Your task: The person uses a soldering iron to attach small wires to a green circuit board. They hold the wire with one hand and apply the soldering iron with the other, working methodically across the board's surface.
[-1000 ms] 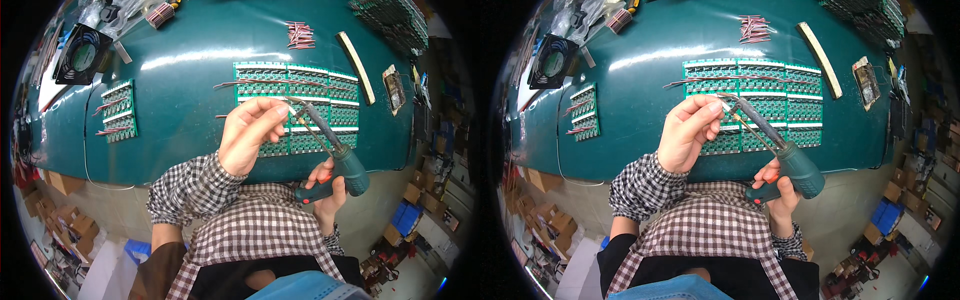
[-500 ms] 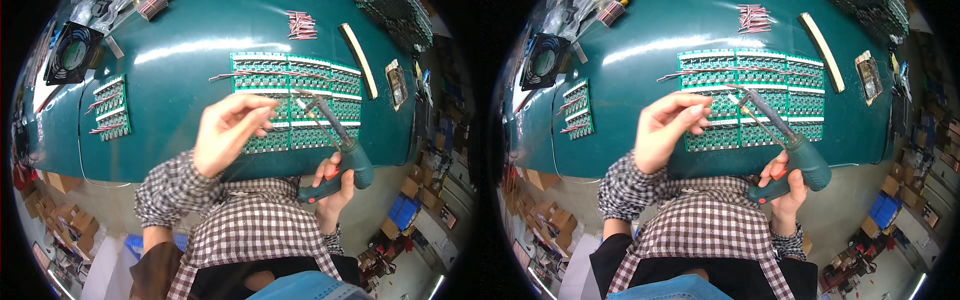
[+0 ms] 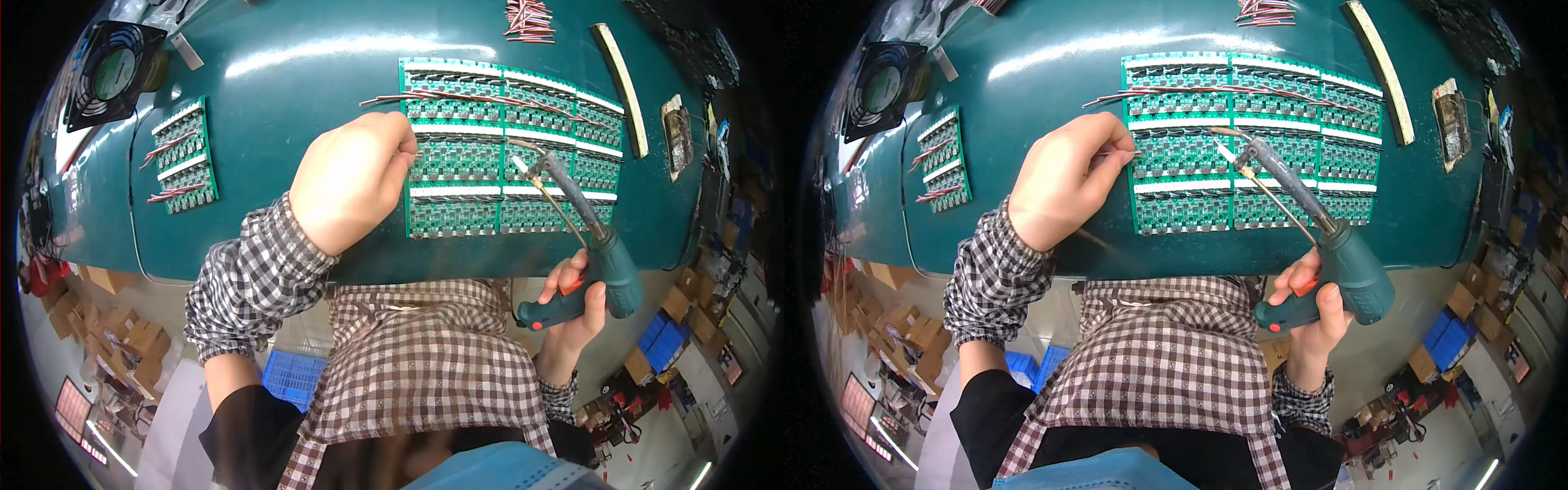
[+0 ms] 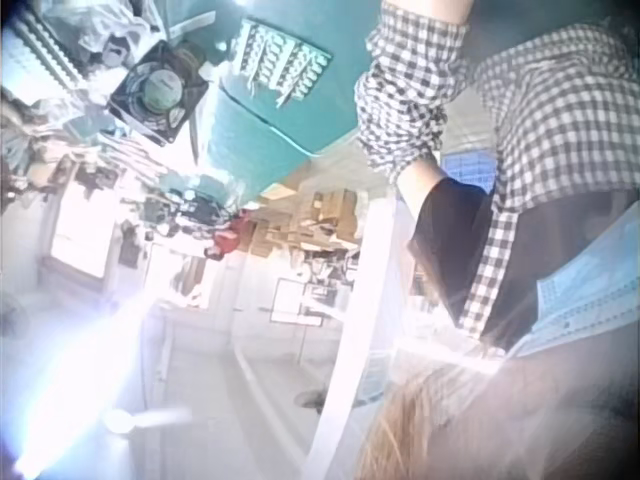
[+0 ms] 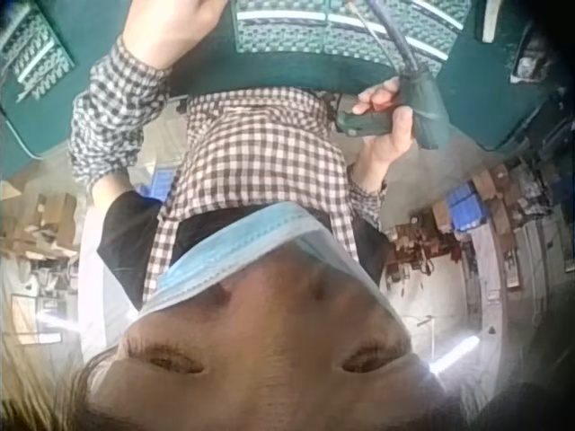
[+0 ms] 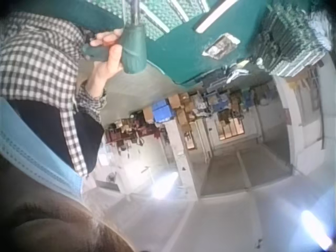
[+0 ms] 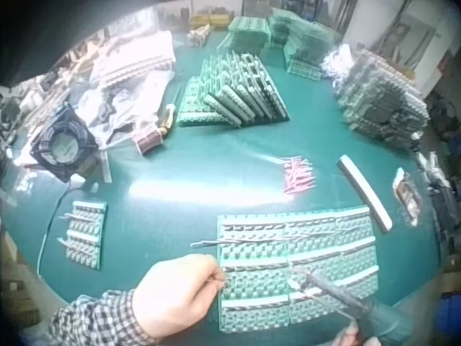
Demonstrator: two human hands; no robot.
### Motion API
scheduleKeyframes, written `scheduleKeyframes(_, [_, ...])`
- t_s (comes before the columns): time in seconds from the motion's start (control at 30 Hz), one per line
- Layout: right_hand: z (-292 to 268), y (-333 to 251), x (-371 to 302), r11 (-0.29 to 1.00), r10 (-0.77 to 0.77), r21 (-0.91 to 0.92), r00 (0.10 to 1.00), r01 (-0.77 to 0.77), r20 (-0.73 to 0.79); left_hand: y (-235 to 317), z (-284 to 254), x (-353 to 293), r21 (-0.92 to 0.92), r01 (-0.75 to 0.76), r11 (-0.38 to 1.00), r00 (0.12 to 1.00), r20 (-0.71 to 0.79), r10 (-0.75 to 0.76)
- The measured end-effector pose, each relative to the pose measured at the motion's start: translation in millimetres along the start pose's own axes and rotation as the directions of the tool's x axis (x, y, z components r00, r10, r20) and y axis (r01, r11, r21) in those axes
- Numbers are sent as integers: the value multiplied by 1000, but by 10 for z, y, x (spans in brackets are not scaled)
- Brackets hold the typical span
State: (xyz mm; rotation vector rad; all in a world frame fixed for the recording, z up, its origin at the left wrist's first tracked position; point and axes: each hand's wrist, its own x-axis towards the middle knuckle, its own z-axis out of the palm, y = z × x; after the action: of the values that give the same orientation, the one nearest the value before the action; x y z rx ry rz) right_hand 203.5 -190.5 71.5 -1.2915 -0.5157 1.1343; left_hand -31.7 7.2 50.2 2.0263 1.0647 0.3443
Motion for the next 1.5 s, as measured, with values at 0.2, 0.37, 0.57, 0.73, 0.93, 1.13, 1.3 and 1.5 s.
scheduleKeyframes(0.2, [4, 1, -9, 998, 45, -32, 999, -45, 3, 88, -1, 15, -84, -32, 996, 999, -3, 32])
scheduleKeyframes(0.37, [24, 3, -39, 996, 47, -76, 999, -49, -21, -51, 120, 102, -23, -27, 999, 1000, 3, 27])
scheduleKeyframes(0.57, [45, 46, -29, 999, 47, 24, 997, -46, -58, -90, -10, 81, -176, 129, 976, 992, 28, -126])
scheduleKeyframes(0.73, [91, 17, -42, 999, 52, 0, 998, -52, -19, -88, 147, 33, -85, 39, 996, 999, -23, -41])
scheduleKeyframes(0.93, [125, -9, -93, 987, 95, -127, 993, -103, -64, -97, 157, 88, -110, 68, 992, 998, 3, -68])
scheduleKeyframes(1.13, [162, -28, -103, 972, 104, -205, 993, -115, -64, -138, 164, 99, -295, 158, 942, 987, 54, -148])
scheduleKeyframes(1.3, [219, -58, -117, 971, 125, -192, 987, -143, -101, -125, 165, 114, -277, 158, 948, 987, 58, -147])
scheduleKeyframes(1.5, [265, -75, -112, 973, 152, -156, 982, -169, -116, -127, 198, 105, -221, 67, 973, 997, -31, -75])
